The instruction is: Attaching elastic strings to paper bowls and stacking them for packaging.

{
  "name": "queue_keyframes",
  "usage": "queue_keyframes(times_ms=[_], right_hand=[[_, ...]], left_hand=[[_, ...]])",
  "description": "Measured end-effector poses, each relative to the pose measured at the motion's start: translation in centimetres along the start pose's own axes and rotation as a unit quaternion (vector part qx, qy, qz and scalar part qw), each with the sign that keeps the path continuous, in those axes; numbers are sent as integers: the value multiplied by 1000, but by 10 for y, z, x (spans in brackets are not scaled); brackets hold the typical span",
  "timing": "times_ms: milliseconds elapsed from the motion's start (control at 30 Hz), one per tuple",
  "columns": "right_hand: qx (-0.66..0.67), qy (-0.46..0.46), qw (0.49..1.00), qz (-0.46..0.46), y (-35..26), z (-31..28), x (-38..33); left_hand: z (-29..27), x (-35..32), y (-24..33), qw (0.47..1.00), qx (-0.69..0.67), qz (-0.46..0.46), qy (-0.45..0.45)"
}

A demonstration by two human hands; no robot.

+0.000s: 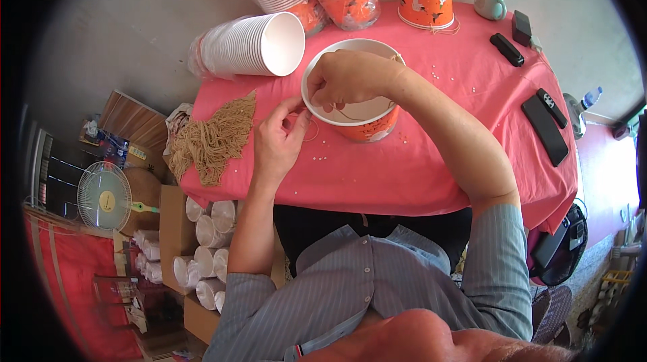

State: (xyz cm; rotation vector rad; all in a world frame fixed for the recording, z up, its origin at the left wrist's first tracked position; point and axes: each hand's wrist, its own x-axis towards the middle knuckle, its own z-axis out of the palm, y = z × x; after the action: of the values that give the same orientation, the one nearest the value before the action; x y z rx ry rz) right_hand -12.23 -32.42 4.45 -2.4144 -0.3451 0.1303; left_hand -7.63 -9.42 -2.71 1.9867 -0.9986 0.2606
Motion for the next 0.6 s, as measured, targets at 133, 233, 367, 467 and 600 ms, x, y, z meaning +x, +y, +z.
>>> queue_keyframes(times_ms=[133, 233, 367, 467, 600], right_hand=[[-1, 9, 1000, -4, 3, 3, 4], [-4, 7, 1000, 2, 4, 4, 5], [8, 11, 1000, 7, 2, 1, -1], [15, 28, 999, 16, -4, -7, -6], [118, 80, 990, 5, -5, -16, -8]], left_hand=[[0, 4, 2, 999, -14, -35, 3], [3, 5, 3, 999, -2, -33, 10], [4, 9, -9, 999, -6, -18, 39], [-15, 17, -29, 992, -36, -28, 121], [-46, 38, -8, 974, -64, 25, 215]])
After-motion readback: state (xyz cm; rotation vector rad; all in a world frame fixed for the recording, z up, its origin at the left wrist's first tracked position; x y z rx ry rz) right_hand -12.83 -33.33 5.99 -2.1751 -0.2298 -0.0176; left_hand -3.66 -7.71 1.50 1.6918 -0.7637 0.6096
